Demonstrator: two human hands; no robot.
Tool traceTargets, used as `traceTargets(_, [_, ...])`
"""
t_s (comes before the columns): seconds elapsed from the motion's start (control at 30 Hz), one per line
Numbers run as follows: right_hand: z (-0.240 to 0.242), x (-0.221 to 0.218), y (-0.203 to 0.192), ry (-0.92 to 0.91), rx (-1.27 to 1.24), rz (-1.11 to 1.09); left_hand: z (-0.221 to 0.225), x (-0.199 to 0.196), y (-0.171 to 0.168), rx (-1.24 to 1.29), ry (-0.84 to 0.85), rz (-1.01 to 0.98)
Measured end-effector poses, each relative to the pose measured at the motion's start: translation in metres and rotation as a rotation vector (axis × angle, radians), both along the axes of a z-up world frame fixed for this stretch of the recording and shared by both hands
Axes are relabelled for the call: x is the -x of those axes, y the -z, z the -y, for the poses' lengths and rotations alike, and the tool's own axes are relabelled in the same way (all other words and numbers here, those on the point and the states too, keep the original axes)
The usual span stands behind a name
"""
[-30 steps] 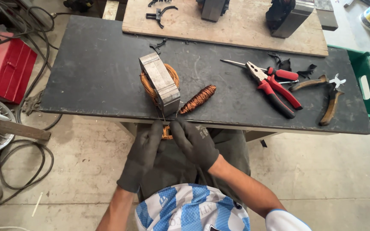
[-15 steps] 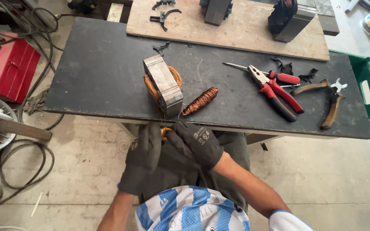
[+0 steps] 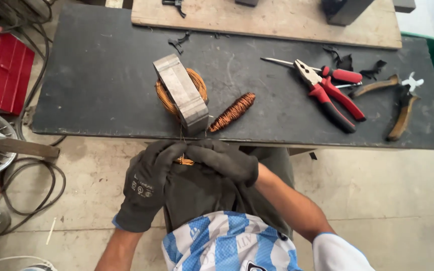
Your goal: Repairing a motor stator by manipulating copper wire coils and using pliers
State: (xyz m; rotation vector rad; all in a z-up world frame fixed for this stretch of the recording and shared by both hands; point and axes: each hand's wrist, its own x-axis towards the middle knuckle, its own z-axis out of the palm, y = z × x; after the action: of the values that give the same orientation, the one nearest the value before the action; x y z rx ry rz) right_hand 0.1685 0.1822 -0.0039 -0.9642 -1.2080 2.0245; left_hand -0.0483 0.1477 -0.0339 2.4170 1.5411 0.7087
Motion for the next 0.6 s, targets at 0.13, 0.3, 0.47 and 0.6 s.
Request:
traceTargets(0.13, [0.002, -0.001, 0.003, 0.025, -0.159, 0.195, -0.015, -0.010, -0.004, -0.195, -0.064, 0.180])
traceTargets(0.3, [0.009, -0.005, -0.025, -0.029, -0.608, 0.190, -0.030, -0.009, 0.002, -0.060, -0.217, 0.333])
traceTargets(0.47, [0.011, 0.000, -0.034, 0.346, -1.135, 0.563, -0.039, 0.030, 0.087, 0.198, 0.049, 0.463])
traceTargets(0.6, [0.005, -0.002, -0.035, 0.403, -1.240, 0.500, -0.053, 0.020, 0.033, 0.358, 0.122, 0.581])
